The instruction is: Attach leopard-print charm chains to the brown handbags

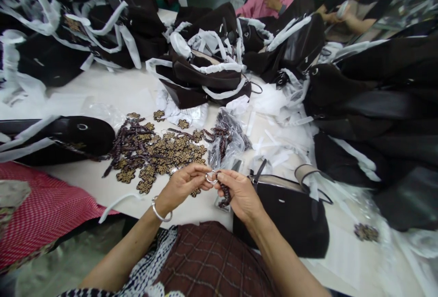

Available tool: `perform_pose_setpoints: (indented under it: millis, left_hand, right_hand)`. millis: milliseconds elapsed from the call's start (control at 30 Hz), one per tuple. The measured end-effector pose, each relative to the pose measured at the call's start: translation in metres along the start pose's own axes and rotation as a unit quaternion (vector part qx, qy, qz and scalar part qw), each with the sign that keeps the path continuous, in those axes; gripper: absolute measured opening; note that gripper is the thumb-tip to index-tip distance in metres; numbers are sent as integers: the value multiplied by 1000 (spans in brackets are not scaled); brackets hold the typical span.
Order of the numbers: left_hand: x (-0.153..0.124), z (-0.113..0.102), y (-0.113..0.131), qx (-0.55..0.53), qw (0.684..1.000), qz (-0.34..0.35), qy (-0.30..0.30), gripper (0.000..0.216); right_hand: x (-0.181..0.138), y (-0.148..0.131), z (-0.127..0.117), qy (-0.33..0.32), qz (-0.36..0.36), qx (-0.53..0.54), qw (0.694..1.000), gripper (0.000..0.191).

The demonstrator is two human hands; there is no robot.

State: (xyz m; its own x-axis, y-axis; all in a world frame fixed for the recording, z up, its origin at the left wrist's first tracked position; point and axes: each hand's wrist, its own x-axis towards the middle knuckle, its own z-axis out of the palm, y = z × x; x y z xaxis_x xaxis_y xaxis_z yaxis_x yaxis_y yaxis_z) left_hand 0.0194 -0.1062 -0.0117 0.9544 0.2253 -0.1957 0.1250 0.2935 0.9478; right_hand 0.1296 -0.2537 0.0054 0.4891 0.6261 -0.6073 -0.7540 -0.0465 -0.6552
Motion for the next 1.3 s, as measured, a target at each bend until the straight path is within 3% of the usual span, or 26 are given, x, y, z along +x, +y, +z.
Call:
perform_pose_setpoints:
  millis: [100, 267, 333, 433, 533, 667, 767, 933, 1067, 1167, 1300]
  left_hand:
    - [1, -3, 2, 100, 993, 66, 5, 24]
    - [4, -11, 4, 256, 944, 206, -4, 15]
    - [6, -15, 1, 296, 929, 220, 5, 15]
    - [9, -17, -1, 350, 910, 210, 73, 13]
    - [8, -12, 1, 321, 931, 151, 81, 13]
    - [-2, -2, 1, 151, 987, -47, 25, 18]
    - [-7, -2, -12, 20, 988, -151, 22, 18]
    - [-14, 7, -28, -186, 954, -233, 34, 29]
    - [-23, 23, -20, -189, 940, -278, 54, 29]
    - [-28, 30, -14, -143, 942, -303, 15, 23]
    - [-35, 35, -11, -75, 948, -305, -50, 20]
  right_hand:
    - [2, 1, 0, -7, 13, 4, 1000, 24]
    - [6, 2, 0, -34, 52, 4, 998, 22]
    - [7, 1, -2, -27, 53, -29, 998, 24]
    - [8, -4, -7, 4, -17, -107, 994, 22]
    - [5, -7, -7, -31, -83, -211, 974, 15]
    - [-4, 6, -1, -26, -173, -323, 930, 8]
    - [-6, 18, -1, -11, -181, -266, 947, 12]
    - [-17, 23, -9, -53, -111, -93, 988, 32]
    - [-33, 22, -21, -107, -72, -47, 991, 40]
    - [-43, 23, -33, -128, -82, -76, 985, 43]
    - [-59, 24, -45, -140, -154, -183, 961, 36]
